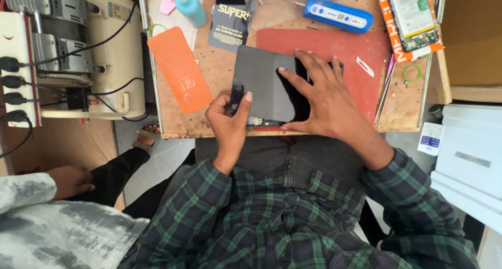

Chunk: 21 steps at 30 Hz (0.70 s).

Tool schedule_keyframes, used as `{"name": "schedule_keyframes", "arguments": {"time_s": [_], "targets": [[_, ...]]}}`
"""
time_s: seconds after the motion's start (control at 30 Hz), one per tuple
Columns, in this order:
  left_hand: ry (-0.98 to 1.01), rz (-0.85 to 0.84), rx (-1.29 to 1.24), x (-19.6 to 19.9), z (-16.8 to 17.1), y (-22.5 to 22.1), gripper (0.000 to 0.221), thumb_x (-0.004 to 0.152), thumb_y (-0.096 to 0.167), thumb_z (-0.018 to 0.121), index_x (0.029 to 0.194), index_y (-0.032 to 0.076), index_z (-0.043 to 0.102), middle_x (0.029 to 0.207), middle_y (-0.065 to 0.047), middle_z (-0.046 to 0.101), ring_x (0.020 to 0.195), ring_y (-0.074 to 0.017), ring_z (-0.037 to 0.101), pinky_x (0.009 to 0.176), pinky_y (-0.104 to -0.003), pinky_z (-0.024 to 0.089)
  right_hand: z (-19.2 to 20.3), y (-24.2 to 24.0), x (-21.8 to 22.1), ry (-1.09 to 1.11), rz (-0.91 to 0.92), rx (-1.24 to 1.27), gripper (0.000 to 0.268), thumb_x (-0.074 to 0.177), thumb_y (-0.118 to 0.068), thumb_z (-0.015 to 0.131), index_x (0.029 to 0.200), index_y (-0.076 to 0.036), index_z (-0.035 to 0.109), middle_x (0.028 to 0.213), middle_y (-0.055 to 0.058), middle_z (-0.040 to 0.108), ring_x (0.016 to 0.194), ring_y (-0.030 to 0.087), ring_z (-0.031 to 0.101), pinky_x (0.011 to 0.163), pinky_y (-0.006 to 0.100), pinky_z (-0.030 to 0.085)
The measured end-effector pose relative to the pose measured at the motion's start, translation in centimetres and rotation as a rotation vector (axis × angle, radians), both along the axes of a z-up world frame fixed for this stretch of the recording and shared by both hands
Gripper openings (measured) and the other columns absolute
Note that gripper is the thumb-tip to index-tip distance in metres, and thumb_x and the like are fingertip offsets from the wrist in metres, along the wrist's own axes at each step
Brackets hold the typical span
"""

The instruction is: The person applies a protective film to the back of a tablet, then cleans the screen with a spray and cloth. They open the tablet to reveal the internal components, point to the battery connector, and reassemble the device.

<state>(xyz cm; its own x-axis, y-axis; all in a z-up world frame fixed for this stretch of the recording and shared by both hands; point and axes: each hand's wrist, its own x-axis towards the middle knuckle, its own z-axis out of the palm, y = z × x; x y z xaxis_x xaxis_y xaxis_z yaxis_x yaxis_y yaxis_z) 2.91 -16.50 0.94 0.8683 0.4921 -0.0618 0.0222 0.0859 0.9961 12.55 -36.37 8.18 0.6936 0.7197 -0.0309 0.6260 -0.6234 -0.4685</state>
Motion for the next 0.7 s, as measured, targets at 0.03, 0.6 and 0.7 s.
{"name": "schedule_keyframes", "arguments": {"time_s": [0.03,0.6,0.7], "targets": [[0.040,-0.050,-0.014,0.0,0.2,0.4,0.023,0.096,0.007,0.077,0.082,-0.003,0.061,0.090,0.002,0.064,0.075,-0.0008,0.049,0.064,-0.021,0.041,0.0,-0.1,0.0,0.003,0.003,-0.013,0.113,0.055,-0.053,0.092,0.152,-0.018,0.046,0.157,0.021,0.035,0.145,0.045,0.035,0.114,0.073,0.022],[0.127,-0.263,0.260,-0.2,4.5,2.8,0.030,0.096,0.021,0.069,0.082,-0.005,0.065,0.126,-0.019,0.056,0.104,-0.0252,0.059,0.079,-0.036,0.054,0.5,-1.5,-0.1,0.039,-0.016,0.037,0.108,0.053,-0.041,0.094,0.149,-0.020,0.051,0.158,0.017,0.039,0.148,0.042,0.037,0.121,0.070,0.024],[-0.129,-0.283,0.153,-0.6,4.5,3.6,0.039,0.111,0.028,0.050,0.097,-0.004,0.067,0.132,-0.015,0.059,0.115,-0.0221,0.064,0.102,-0.037,0.052,0.0,-2.6,0.4,0.064,-0.005,0.188,0.110,0.053,-0.043,0.095,0.149,-0.017,0.049,0.160,0.015,0.039,0.150,0.040,0.039,0.126,0.064,0.026]]}}
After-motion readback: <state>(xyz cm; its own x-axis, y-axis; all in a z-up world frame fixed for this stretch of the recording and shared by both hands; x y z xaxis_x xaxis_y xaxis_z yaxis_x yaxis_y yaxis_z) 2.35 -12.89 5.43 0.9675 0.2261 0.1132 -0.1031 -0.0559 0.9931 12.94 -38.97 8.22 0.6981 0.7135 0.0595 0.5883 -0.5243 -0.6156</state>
